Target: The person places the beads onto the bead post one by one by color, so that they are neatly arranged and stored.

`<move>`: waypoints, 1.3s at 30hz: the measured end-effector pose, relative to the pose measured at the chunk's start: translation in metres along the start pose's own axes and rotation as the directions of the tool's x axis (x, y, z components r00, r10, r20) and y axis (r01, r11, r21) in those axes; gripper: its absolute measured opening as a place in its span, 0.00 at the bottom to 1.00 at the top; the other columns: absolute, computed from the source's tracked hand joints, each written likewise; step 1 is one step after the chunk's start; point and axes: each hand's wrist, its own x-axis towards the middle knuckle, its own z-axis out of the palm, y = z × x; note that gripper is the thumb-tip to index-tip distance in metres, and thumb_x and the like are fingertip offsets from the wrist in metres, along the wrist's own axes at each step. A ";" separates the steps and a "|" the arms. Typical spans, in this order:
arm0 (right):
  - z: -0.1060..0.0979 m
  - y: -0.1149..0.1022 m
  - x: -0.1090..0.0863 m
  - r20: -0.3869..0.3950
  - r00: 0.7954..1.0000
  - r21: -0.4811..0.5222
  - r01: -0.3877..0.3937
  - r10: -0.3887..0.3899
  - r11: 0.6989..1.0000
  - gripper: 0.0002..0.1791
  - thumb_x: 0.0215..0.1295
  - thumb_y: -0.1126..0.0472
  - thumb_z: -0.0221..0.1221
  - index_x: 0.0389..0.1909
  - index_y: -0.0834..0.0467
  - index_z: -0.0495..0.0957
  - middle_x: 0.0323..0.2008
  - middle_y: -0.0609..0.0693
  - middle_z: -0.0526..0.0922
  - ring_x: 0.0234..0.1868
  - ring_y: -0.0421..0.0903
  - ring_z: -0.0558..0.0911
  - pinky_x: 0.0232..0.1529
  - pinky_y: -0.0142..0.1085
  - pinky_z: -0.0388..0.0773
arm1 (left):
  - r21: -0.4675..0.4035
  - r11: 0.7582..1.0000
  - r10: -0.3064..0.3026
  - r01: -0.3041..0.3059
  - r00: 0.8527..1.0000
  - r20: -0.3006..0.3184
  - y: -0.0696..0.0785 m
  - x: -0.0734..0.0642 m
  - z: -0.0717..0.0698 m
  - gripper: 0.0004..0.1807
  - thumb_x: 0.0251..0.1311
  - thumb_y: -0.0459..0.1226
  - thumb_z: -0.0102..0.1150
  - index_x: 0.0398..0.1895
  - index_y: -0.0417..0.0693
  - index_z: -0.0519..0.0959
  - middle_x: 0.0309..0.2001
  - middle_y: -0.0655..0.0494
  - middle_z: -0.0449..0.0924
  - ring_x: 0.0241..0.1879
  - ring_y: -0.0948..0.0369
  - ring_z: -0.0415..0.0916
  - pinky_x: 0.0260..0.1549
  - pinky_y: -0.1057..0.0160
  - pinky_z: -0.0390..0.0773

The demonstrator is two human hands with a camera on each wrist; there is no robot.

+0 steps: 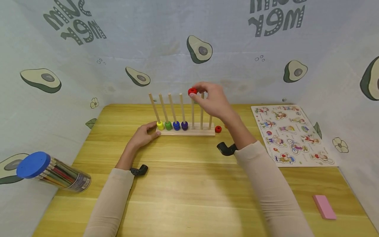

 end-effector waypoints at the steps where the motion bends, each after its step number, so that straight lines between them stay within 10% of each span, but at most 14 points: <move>1: 0.000 0.000 0.000 0.001 1.000 -0.005 0.003 -0.003 1.000 0.23 0.75 0.49 0.60 0.63 0.57 0.80 0.58 0.56 0.83 0.59 0.56 0.75 0.61 0.56 0.73 | 0.000 1.000 0.000 0.000 1.000 0.000 0.000 0.000 0.000 0.35 0.71 0.46 0.64 0.78 0.52 0.67 0.77 0.48 0.65 0.79 0.46 0.58 0.78 0.43 0.58; 27: -0.026 0.012 -0.030 -0.094 0.995 0.001 0.034 -0.034 0.999 0.22 0.74 0.50 0.62 0.62 0.57 0.80 0.61 0.56 0.80 0.64 0.56 0.75 0.67 0.57 0.70 | -0.007 1.000 -0.011 0.011 1.000 0.010 -0.002 0.002 0.000 0.34 0.73 0.47 0.61 0.79 0.54 0.66 0.78 0.49 0.64 0.79 0.47 0.56 0.78 0.43 0.56; 39: -0.034 0.042 -0.058 -0.194 0.981 0.044 0.023 -0.014 0.999 0.21 0.74 0.55 0.62 0.63 0.60 0.78 0.59 0.56 0.80 0.60 0.54 0.78 0.63 0.40 0.73 | -0.013 1.000 -0.015 0.015 1.000 0.010 -0.001 0.001 0.000 0.34 0.73 0.47 0.62 0.79 0.53 0.66 0.78 0.49 0.63 0.80 0.46 0.54 0.78 0.42 0.55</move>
